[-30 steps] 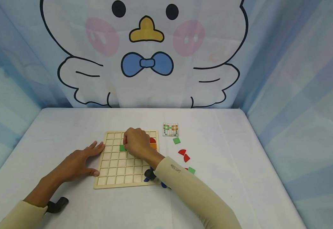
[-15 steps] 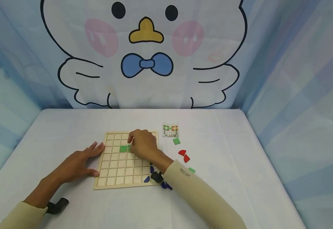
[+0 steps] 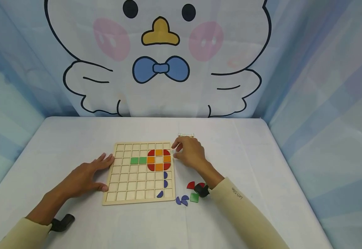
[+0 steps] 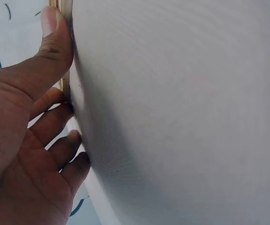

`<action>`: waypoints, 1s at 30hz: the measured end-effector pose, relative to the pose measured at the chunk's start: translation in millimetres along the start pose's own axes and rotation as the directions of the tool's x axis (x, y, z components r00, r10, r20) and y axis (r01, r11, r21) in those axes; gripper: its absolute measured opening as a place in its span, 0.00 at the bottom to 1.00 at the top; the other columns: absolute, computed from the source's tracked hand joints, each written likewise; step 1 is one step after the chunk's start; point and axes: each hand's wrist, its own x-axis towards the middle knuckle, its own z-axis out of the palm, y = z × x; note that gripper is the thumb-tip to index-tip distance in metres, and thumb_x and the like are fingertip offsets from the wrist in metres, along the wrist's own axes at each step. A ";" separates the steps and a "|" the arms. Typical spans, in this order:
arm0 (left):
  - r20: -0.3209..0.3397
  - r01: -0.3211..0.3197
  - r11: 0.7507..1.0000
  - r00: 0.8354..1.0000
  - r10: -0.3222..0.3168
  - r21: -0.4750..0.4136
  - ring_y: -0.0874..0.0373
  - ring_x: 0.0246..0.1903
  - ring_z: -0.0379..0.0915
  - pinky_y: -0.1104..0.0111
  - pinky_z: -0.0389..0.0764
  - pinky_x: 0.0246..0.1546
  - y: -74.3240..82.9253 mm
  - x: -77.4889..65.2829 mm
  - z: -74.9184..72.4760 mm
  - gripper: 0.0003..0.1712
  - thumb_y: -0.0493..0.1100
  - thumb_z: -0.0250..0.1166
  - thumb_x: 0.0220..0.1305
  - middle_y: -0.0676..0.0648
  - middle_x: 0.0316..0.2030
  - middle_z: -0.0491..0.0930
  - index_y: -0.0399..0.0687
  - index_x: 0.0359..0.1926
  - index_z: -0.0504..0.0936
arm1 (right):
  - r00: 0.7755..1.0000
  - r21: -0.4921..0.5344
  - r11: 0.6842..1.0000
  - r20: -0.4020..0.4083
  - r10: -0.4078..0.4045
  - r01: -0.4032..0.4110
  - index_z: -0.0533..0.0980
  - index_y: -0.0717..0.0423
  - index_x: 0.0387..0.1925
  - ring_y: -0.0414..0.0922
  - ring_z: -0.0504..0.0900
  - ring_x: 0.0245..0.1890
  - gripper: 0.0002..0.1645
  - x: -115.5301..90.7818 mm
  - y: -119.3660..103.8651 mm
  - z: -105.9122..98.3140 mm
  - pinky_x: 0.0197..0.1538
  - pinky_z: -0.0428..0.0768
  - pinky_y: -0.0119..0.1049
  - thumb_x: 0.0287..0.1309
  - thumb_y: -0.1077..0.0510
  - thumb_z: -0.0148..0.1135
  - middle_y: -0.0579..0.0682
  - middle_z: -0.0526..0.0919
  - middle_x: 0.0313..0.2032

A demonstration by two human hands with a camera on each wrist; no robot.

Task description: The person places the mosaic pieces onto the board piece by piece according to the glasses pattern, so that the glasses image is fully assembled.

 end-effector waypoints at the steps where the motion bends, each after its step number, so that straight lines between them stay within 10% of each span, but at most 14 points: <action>1: 0.004 0.003 1.000 1.000 -0.003 0.000 0.28 0.79 0.56 0.29 0.65 0.71 0.4 0.3 -0.6 0.65 0.54 0.85 0.47 0.37 0.81 0.59 0.47 0.82 0.61 | 1.000 0.001 1.000 -0.002 0.005 -0.005 0.88 0.44 0.45 0.49 0.81 0.46 0.13 -1.6 5.0 -3.1 0.49 0.81 0.46 0.59 0.57 0.80 0.46 0.88 0.38; 11: 0.005 -0.004 1.000 1.000 0.004 -0.001 0.28 0.79 0.56 0.28 0.65 0.70 0.0 0.4 -2.2 0.65 0.55 0.85 0.47 0.36 0.81 0.59 0.47 0.82 0.61 | 0.997 -0.045 0.996 0.021 0.078 -0.077 0.88 0.46 0.46 0.49 0.82 0.45 0.12 -21.8 43.8 -24.0 0.38 0.80 0.38 0.59 0.57 0.79 0.47 0.90 0.40; 30: -0.005 0.000 1.000 1.000 0.000 0.008 0.26 0.78 0.58 0.29 0.66 0.70 2.8 -1.5 -0.6 0.64 0.55 0.85 0.47 0.36 0.81 0.59 0.47 0.82 0.63 | 0.992 -0.064 0.993 0.071 0.107 -0.103 0.89 0.48 0.40 0.48 0.82 0.44 0.10 -42.1 74.6 -29.0 0.48 0.82 0.47 0.57 0.55 0.82 0.47 0.89 0.36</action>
